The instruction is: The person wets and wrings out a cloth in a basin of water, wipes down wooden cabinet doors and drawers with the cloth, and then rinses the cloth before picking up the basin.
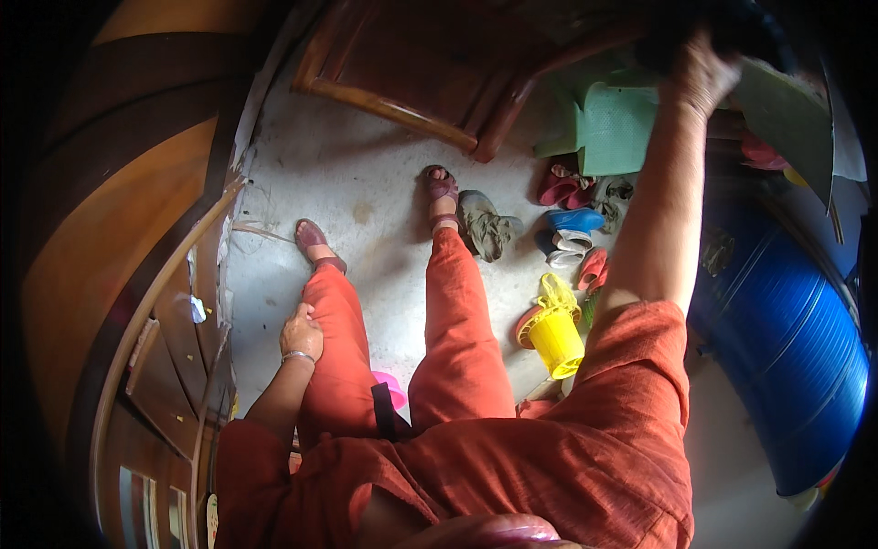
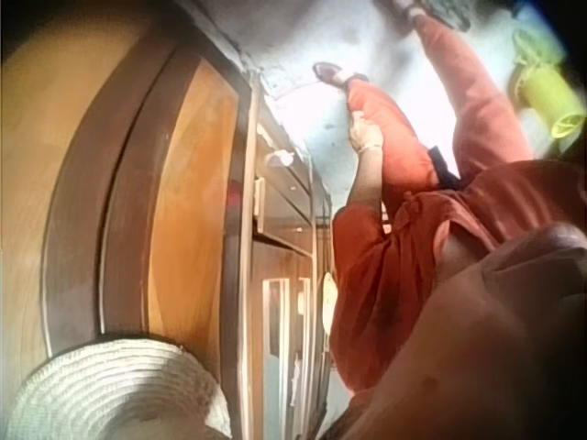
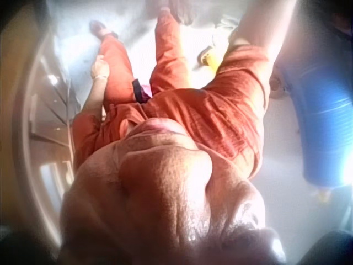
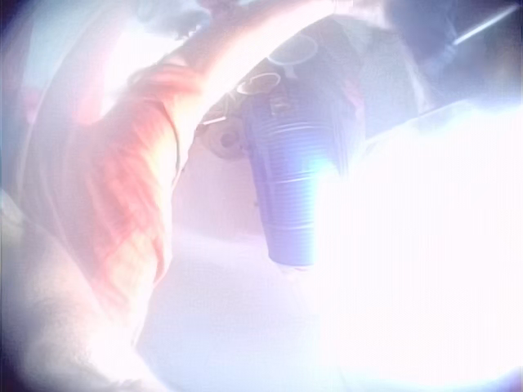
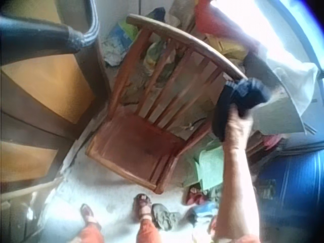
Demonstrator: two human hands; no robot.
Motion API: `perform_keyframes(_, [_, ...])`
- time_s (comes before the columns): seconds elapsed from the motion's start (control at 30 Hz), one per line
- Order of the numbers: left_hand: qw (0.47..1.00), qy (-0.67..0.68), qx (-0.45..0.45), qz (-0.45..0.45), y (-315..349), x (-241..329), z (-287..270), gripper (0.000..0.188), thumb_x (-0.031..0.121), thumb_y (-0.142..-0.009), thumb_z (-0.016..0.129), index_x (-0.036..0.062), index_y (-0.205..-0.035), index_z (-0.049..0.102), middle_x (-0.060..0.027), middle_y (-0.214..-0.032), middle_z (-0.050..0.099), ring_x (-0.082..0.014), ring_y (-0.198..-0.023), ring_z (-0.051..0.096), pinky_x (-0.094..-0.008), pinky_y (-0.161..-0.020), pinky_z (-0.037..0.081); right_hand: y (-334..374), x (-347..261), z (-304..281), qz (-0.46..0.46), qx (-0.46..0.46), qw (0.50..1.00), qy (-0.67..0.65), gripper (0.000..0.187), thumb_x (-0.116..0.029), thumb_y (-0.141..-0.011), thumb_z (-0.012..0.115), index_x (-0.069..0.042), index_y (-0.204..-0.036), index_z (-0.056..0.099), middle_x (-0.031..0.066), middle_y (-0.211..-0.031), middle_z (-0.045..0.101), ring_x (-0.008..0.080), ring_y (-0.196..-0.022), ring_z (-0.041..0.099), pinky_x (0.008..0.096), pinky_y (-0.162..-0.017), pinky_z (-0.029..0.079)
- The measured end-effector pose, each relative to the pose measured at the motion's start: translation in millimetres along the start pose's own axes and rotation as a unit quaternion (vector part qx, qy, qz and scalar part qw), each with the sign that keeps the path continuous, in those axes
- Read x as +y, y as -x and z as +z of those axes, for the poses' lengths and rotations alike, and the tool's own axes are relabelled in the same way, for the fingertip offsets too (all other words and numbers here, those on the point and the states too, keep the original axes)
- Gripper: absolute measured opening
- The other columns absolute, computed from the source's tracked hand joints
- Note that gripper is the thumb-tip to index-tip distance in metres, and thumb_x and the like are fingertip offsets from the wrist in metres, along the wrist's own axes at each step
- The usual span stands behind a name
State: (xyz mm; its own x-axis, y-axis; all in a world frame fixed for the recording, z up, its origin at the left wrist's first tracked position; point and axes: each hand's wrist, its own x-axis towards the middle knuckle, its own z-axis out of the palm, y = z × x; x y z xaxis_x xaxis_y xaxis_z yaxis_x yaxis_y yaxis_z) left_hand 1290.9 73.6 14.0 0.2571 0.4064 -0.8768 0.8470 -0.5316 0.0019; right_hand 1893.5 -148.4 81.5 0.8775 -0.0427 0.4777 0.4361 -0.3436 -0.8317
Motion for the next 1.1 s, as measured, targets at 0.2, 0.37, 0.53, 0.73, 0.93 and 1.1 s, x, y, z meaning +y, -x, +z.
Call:
perform_keyframes(0.2, [1.0, -0.005, 0.005, -0.013, 1.9, -10.0, 4.9, 0.023, 0.009, -0.081, 0.051, 0.0104, -0.104, 0.054, -0.0106, -0.093, 0.063, -0.0317, -0.094, 0.059, -0.0427, -0.082, 0.047, 110.5, 63.1, 33.0, 0.129, -0.112, 0.974, 0.149, 0.046, -0.028, -0.08, 0.07, 0.003, -0.112, 0.059, 0.017, -0.104, 0.066, 0.0253, -0.096, 0.062, 0.034, -0.085, 0.047])
perform_keyframes(0.37, [1.0, -0.009, 0.009, 0.006, -6.8, 3.5, 2.3, 0.023, 0.009, -0.081, 0.051, 0.0109, -0.104, 0.054, -0.0112, -0.093, 0.064, -0.0321, -0.092, 0.06, -0.0431, -0.081, 0.047, 215.2, 90.2, 32.4, 0.318, -0.142, 0.865, 0.361, 0.059, -0.045, -0.076, 0.065, 0.005, -0.107, 0.058, 0.0322, -0.1, 0.061, 0.0455, -0.097, 0.059, 0.047, -0.085, 0.047])
perform_keyframes(0.53, [1.0, 0.003, 0.004, -0.015, -6.3, -2.2, -2.0, 0.023, 0.009, -0.081, 0.051, 0.0122, -0.104, 0.055, -0.012, -0.094, 0.065, -0.0326, -0.092, 0.061, -0.0437, -0.08, 0.048, 173.9, 37.8, 15.0, 0.409, -0.16, 0.888, 0.136, 0.055, -0.026, -0.076, 0.071, 0.008, -0.117, 0.055, 0.0171, -0.108, 0.064, 0.0273, -0.099, 0.06, 0.0338, -0.09, 0.045])
perform_keyframes(0.73, [1.0, -0.008, 0.0, -0.029, -5.1, -2.2, -5.5, 0.025, 0.013, -0.082, 0.051, 0.0128, -0.107, 0.055, -0.0124, -0.098, 0.065, -0.0334, -0.095, 0.061, -0.0427, -0.083, 0.049, 10.8, -89.6, 9.8, -0.134, -0.067, 0.988, 0.049, 0.039, -0.008, -0.081, 0.062, -0.005, -0.119, 0.055, 0.0127, -0.108, 0.063, 0.0223, -0.094, 0.063, 0.0356, -0.087, 0.048])
perform_keyframes(0.93, [0.999, -0.015, -0.018, -0.032, -10.1, 11.3, -19.0, 0.028, 0.017, -0.083, 0.051, 0.0132, -0.111, 0.054, -0.0143, -0.108, 0.062, -0.0331, -0.103, 0.058, -0.0419, -0.089, 0.046, -132.0, -43.5, -15.5, -0.471, -0.254, 0.711, 0.456, 0.049, -0.049, -0.08, 0.063, -0.027, -0.123, 0.058, 0.0114, -0.12, 0.059, 0.0329, -0.111, 0.056, 0.0416, -0.09, 0.045])
perform_keyframes(1.1, [0.998, 0.004, -0.029, -0.057, -2.6, -0.4, -7.4, 0.029, 0.019, -0.083, 0.052, 0.0139, -0.111, 0.054, -0.0125, -0.111, 0.061, -0.0314, -0.109, 0.054, -0.0424, -0.092, 0.044, -109.5, -90.4, 61.0, -0.083, -0.277, 0.807, 0.516, 0.041, -0.034, -0.083, 0.062, -0.022, -0.122, 0.057, 0.0153, -0.13, 0.05, 0.0368, -0.105, 0.059, 0.0434, -0.088, 0.047])
